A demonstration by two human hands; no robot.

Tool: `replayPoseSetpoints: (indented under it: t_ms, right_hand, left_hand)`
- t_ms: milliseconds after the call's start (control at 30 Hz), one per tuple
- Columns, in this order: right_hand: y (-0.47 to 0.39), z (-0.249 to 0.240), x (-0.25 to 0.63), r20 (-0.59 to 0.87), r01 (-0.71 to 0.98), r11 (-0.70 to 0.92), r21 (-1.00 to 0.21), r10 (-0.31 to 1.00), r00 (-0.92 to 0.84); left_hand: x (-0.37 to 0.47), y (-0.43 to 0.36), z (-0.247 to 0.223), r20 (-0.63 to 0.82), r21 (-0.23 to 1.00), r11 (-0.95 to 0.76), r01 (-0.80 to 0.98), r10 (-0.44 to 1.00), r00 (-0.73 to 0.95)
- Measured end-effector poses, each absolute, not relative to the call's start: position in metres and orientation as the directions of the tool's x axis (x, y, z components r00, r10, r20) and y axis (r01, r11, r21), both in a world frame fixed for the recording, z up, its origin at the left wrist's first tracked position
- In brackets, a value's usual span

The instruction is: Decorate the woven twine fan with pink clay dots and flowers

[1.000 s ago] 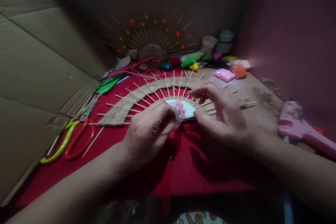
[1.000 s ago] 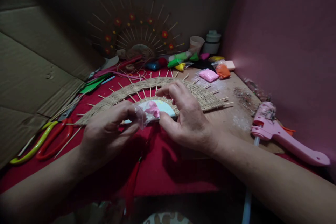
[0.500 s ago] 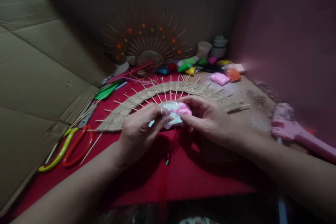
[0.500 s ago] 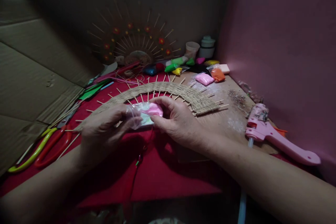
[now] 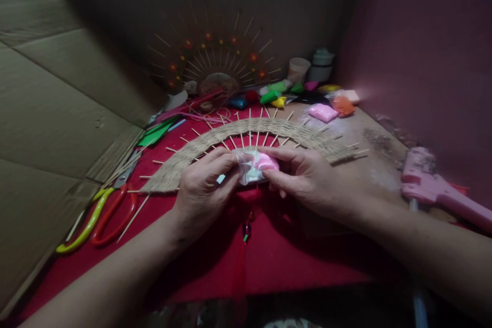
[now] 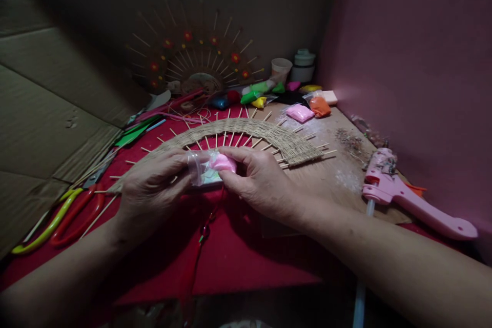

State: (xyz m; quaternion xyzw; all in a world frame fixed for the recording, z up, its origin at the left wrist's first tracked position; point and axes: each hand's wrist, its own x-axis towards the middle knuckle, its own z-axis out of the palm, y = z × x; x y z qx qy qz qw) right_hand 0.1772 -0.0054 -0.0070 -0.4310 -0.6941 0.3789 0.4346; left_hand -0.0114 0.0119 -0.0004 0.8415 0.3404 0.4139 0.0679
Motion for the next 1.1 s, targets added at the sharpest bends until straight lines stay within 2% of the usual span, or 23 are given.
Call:
replayPoseSetpoints:
  t_ms: [267,500,600,700,800,933,1100]
  right_hand:
    - [-0.0033,-0.0099,0.1795,0.225,0.258,0.339,-0.905,0.895,-0.385]
    - [-0.0018,-0.0077,0.1795,0.172,0.285,0.318,-0.904,0.882,-0.439]
    - [-0.0024,-0.0065,0.1787,0.182,0.208,0.298,-0.932,0.879,-0.441]
    - [-0.0030,-0.0066,0.1782,0.180,0.131,0.253,-0.959,0.893,-0.412]
    - [-0.0026,-0.0080,0.1787,0.166,0.122,0.233,-0.965,0.900,-0.402]
    - [-0.0013,-0.0086,0.1794,0.190,0.138,0.277,-0.951,0.876,-0.444]
    - [-0.0025,-0.0056,0.1780,0.232,0.183,0.343,-0.921,0.863,-0.448]
  left_hand:
    - [-0.0096,0.0114,-0.0024,0.617,0.480,-0.760,0.438,0.647,0.447]
    - [-0.0089,0.0100,-0.0029,0.618,0.438,-0.787,0.435,0.615,0.490]
    - [-0.0091,0.0101,-0.0025,0.627,0.431,-0.793,0.430,0.606,0.489]
    - [-0.0089,0.0106,-0.0026,0.613,0.486,-0.770,0.413,0.637,0.468]
    - [-0.0084,0.0108,-0.0024,0.593,0.549,-0.740,0.388,0.672,0.443]
    - [-0.0079,0.0095,-0.0016,0.550,0.611,-0.706,0.359,0.704,0.448]
    - [-0.0077,0.0079,-0.0004,0.563,0.590,-0.714,0.377,0.698,0.442]
